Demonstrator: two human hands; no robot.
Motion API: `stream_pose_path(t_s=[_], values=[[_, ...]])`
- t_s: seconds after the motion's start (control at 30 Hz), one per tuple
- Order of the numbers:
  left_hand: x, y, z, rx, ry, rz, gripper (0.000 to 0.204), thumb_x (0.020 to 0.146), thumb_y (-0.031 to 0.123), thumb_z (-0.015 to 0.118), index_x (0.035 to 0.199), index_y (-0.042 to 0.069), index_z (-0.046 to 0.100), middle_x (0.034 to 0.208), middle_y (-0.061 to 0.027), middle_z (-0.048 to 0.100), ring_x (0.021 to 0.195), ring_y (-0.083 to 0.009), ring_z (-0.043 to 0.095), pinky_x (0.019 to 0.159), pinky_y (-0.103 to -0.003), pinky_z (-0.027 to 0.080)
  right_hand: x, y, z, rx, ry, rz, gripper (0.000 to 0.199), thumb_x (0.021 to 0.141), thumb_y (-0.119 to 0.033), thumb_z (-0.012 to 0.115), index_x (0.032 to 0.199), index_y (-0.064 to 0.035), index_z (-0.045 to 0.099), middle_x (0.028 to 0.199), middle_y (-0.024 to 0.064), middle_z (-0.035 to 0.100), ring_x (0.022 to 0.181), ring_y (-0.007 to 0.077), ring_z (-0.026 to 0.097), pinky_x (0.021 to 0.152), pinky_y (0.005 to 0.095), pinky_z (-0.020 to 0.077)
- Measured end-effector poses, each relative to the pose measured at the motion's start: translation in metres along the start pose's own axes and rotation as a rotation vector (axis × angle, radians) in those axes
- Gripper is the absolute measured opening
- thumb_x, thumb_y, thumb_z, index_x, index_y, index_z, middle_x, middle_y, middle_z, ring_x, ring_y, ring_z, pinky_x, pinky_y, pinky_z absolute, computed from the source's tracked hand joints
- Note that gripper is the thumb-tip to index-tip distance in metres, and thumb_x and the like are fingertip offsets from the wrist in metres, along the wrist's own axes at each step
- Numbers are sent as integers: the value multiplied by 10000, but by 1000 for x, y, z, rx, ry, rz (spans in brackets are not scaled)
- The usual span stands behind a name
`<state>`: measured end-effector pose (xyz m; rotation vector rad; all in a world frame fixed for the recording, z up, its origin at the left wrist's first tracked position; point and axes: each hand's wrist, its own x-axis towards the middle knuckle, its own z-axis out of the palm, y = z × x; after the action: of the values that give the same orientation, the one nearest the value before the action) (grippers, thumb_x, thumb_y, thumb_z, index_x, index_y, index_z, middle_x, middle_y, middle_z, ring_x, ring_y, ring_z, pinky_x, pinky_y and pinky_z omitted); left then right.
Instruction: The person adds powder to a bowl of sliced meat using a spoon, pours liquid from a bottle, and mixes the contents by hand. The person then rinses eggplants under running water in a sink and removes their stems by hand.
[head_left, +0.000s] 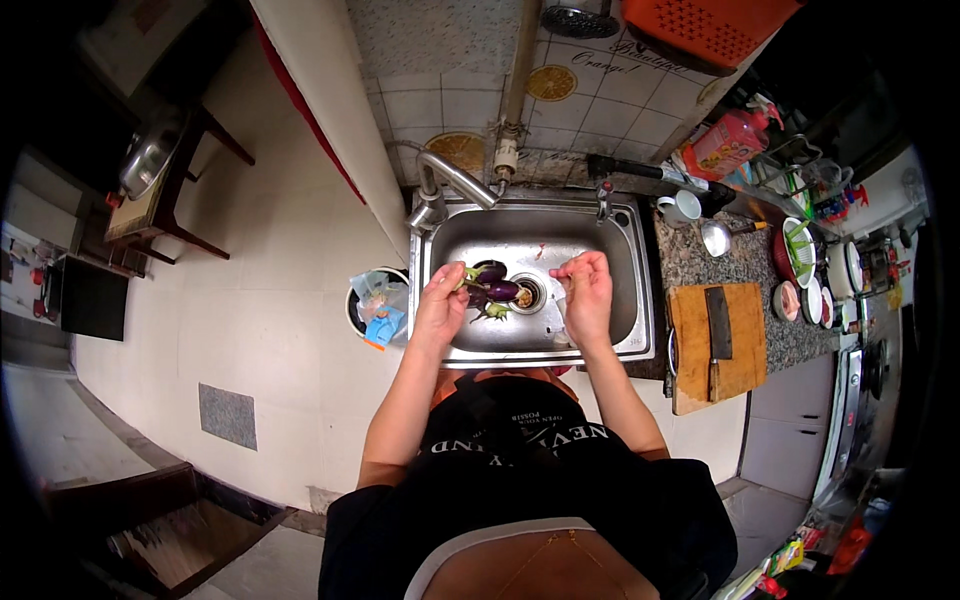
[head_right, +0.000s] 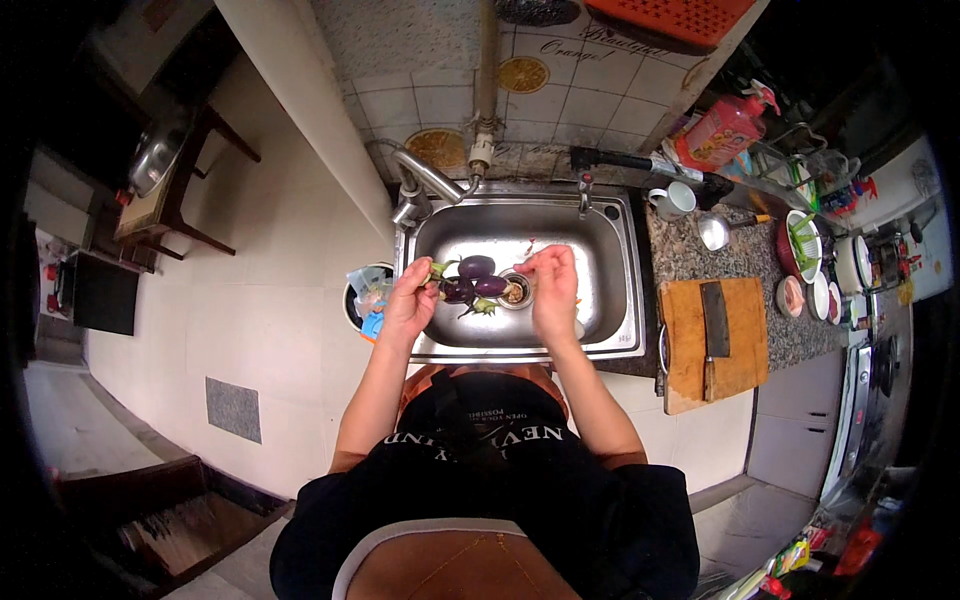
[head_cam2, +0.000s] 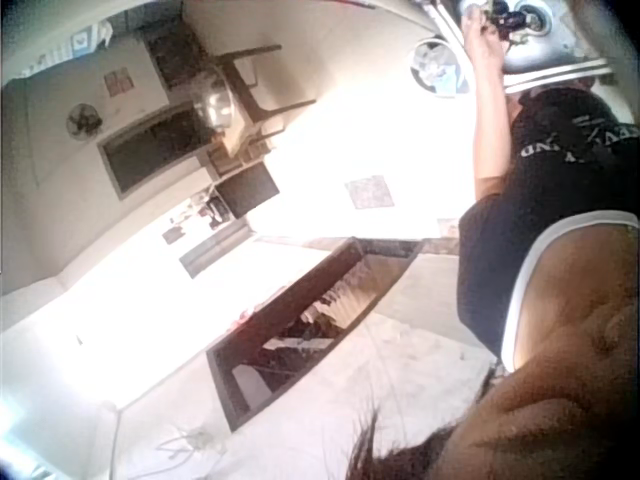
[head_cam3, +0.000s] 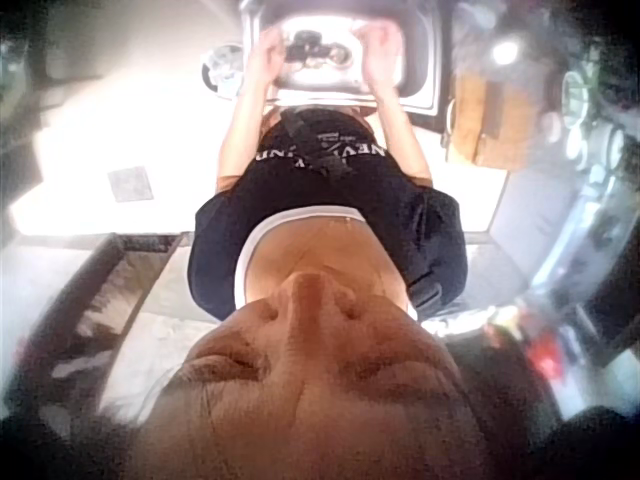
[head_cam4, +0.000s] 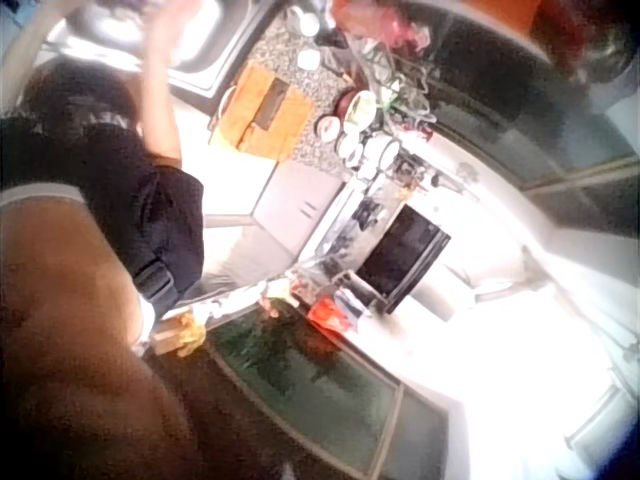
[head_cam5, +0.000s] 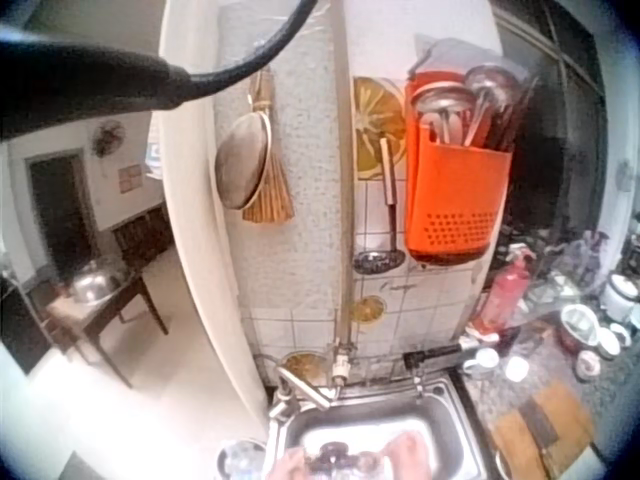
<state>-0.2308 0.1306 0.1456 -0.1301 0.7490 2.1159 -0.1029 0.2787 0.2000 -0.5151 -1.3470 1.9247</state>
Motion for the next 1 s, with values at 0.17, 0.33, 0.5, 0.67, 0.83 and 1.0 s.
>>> stream_pose_path(t_s=[0.17,0.33,0.5,0.67,0.83,1.0], values=[[-4,-5,12,191,118,138,339,764,56,602,1073,47,465,823,-46,565,655,-80,505,554,-166,398,6,1,-11,267,17,501,84,885,-137,411,926,-64,408,693,22,455,632,115,485,612,241,449],[-5,-6,3,47,53,25,360,787,44,565,1120,45,426,883,-79,559,691,-108,523,615,-193,444,-4,18,-12,-7,-244,645,121,865,-159,460,942,-74,497,748,-8,493,587,55,431,523,187,372],[-17,-4,14,-2,-95,-43,299,797,24,540,1081,46,450,905,-80,554,746,-108,524,667,-190,455,-15,11,20,-176,-373,446,137,833,-143,524,950,-74,539,716,-61,502,514,-15,340,408,137,246],[-28,-2,25,77,-152,-48,225,788,14,547,1004,40,487,928,-72,556,802,-119,535,742,-210,445,-12,23,21,-178,-302,280,111,823,-109,530,895,-28,553,699,-41,521,530,2,380,449,142,278],[-34,-3,28,183,-238,-61,141,781,10,554,918,19,521,922,-69,561,807,-116,544,751,-216,437,-11,10,18,60,-279,456,121,825,-93,519,911,-20,562,754,-9,568,617,32,487,541,158,381],[-33,-6,27,573,-268,118,129,770,10,567,892,23,527,869,-66,587,815,-105,557,738,-209,434,-13,3,30,34,-206,400,107,831,-93,510,897,-20,553,690,-33,511,459,-10,325,405,136,234]])
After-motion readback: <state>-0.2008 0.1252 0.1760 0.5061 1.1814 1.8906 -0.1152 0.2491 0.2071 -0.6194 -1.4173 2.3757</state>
